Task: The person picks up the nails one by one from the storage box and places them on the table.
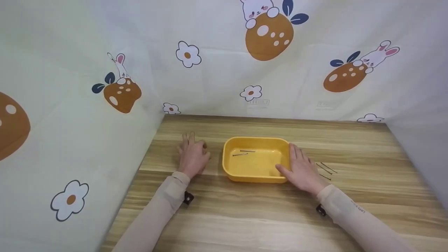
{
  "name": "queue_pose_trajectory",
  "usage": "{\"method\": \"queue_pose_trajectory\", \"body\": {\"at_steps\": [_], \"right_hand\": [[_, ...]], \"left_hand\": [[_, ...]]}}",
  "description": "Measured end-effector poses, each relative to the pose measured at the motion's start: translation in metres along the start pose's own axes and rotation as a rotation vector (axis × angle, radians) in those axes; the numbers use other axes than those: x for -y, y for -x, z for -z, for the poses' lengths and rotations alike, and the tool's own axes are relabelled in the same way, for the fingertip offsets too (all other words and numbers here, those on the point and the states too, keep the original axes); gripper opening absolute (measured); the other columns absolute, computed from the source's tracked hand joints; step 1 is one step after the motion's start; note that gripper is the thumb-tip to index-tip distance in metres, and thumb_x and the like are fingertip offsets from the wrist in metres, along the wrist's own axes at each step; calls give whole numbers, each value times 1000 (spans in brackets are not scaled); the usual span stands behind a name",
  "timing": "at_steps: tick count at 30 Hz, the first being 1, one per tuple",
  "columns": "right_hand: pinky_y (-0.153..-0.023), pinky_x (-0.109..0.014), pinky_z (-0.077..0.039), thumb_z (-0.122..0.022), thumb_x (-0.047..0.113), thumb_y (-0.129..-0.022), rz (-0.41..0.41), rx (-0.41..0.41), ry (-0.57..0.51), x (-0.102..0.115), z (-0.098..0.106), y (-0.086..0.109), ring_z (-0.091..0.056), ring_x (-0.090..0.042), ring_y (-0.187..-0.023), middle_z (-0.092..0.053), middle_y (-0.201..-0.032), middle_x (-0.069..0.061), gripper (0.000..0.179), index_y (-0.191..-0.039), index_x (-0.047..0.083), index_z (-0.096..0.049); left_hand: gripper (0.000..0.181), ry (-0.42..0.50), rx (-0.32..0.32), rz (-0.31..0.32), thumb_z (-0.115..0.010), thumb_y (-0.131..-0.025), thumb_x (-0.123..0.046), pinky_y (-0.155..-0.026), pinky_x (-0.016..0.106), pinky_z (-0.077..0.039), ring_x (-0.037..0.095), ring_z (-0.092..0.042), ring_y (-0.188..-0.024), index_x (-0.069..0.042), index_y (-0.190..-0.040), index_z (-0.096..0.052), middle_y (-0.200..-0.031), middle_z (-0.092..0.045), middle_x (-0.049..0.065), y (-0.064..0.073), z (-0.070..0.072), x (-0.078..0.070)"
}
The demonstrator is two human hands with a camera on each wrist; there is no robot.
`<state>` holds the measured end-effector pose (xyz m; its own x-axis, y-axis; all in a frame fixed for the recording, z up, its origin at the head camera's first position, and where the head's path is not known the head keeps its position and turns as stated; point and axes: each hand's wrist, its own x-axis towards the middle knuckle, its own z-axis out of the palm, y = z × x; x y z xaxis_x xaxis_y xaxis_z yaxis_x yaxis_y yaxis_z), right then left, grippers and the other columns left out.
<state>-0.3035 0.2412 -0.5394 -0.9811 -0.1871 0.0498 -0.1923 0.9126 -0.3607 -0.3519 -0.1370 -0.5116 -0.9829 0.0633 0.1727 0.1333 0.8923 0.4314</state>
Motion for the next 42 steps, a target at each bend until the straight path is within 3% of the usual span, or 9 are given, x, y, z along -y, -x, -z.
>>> {"method": "queue_pose_trajectory", "body": {"at_steps": [7, 11, 17, 20, 28, 37, 42], "right_hand": [[-109, -76, -16, -35, 76, -95, 4, 2, 8, -1, 0, 0, -17, -52, -146, -12, -164, -26, 107, -159, -4, -6], [-109, -76, -16, -42, 69, -97, 7, 0, -1, -1, 1, -1, -17, -53, -145, -12, -164, -27, 103, -159, -5, -6], [-109, -76, -17, -47, 63, -99, 11, -4, -4, -2, 1, 0, -16, -52, -146, -13, -164, -27, 100, -159, -5, -5], [-109, -76, -16, -46, 64, -99, 12, -3, 0, -2, 1, -1, -16, -52, -146, -13, -164, -27, 100, -159, -5, -5], [-109, -76, -15, -44, 65, -99, 13, 1, 2, -1, 1, -1, -17, -52, -146, -13, -163, -28, 100, -159, -5, -5], [-109, -75, -17, -37, 74, -95, 13, -6, -1, 0, -1, 0, -19, -51, -146, -16, -162, -28, 106, -159, -4, -6], [-108, -77, -18, -41, 70, -97, 6, -13, -7, 0, -1, 0, -20, -51, -145, -17, -162, -29, 103, -159, -4, -7]], "left_hand": [[25, 59, -34, -21, -70, -94, -28, -110, 76, -1, 47, -6, -150, -14, -115, -72, -162, -23, 24, 0, -4, -18], [30, 67, -54, -59, -73, -92, -34, -112, 73, 1, 45, -5, -151, -21, -119, -75, -162, -23, 23, -2, -9, -35], [26, 21, -42, -154, -79, -87, -39, -109, 77, -4, 46, -2, -151, -26, -110, -80, -164, -22, 18, -9, -20, -60], [22, -25, -6, -165, -81, -86, -38, -108, 79, -6, 47, -2, -150, -26, -105, -82, -164, -22, 17, -13, -27, -68], [21, -164, 52, -127, -83, -84, -37, -106, 81, -11, 50, -2, -149, -29, -103, -82, -166, -17, 15, -23, -48, -76], [5, -278, 45, -157, -82, -83, -25, -105, 81, -11, 52, -11, -148, -21, -86, -84, -164, -23, 16, -32, -65, -76], [5, -316, 37, -219, -78, -83, -16, -105, 81, -12, 50, -13, -148, -18, -81, -82, -162, -28, 16, -33, -69, -77]]}}
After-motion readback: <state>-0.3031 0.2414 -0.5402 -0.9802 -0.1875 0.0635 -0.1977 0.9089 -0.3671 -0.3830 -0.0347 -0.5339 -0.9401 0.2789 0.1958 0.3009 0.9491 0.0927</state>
